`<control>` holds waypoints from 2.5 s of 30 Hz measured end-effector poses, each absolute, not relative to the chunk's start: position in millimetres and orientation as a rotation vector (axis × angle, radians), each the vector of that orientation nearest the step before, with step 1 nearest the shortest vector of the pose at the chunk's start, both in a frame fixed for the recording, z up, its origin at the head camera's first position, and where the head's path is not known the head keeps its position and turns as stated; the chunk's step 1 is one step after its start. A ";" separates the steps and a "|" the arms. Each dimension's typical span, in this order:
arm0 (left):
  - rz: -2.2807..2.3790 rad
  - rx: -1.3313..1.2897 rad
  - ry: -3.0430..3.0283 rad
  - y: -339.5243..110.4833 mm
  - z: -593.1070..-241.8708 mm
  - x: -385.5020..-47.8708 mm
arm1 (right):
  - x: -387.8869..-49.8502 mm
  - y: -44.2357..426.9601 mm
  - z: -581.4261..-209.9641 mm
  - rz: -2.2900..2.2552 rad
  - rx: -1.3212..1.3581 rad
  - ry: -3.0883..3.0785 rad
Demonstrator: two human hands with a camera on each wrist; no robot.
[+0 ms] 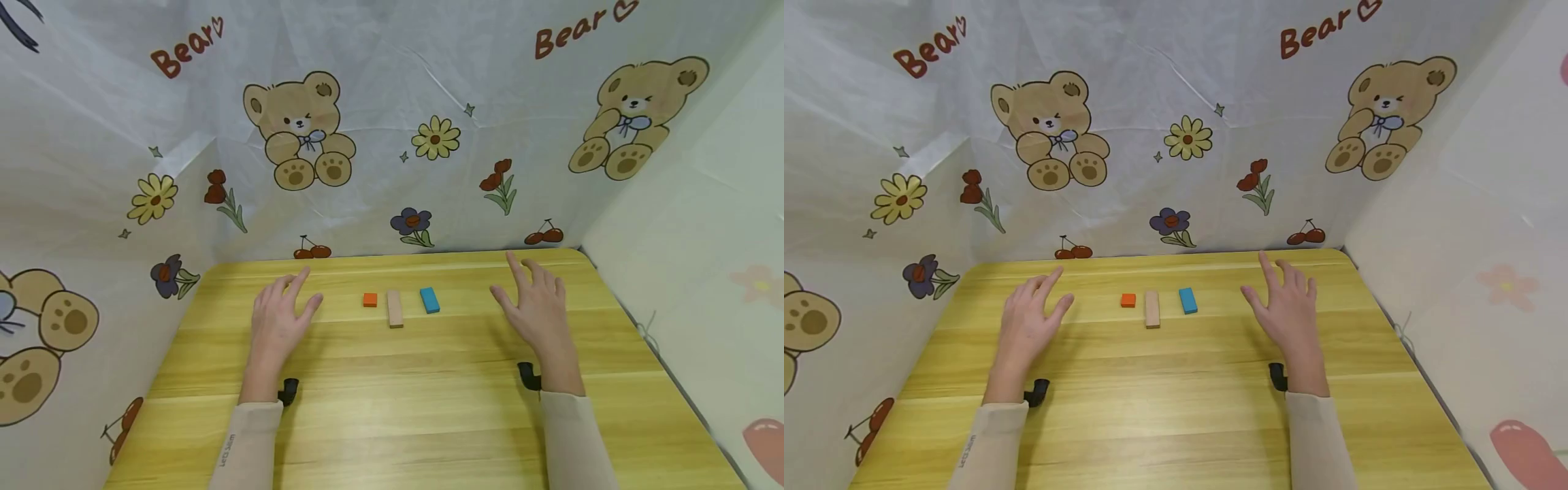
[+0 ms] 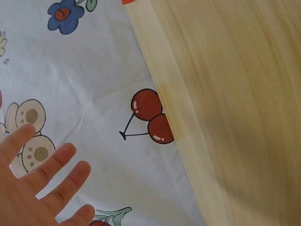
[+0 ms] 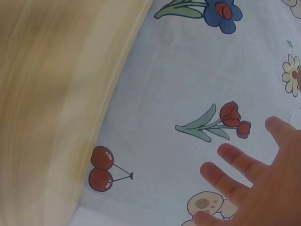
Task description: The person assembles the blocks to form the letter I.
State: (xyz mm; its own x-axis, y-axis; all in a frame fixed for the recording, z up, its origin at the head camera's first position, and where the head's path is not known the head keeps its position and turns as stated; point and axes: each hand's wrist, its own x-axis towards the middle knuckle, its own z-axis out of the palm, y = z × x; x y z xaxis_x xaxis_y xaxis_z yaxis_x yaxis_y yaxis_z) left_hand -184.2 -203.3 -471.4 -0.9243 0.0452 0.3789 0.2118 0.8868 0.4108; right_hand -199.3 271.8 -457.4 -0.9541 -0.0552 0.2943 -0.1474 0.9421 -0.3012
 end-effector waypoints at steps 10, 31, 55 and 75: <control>-0.679 -0.201 -2.667 -194.7 -475.2 -186.2 | -200.1 263.2 -458.7 0.455 0.184 -2.816; -0.715 -0.226 -2.730 -175.2 -481.2 -186.6 | -201.6 240.2 -465.0 0.458 0.270 -2.846; -0.821 -0.235 -2.783 -158.6 -497.8 -187.1 | -205.8 236.2 -480.1 0.644 0.420 -2.813; -1.111 -0.197 -2.771 -147.5 -517.9 -191.5 | -215.0 228.3 -498.9 0.906 0.422 -2.854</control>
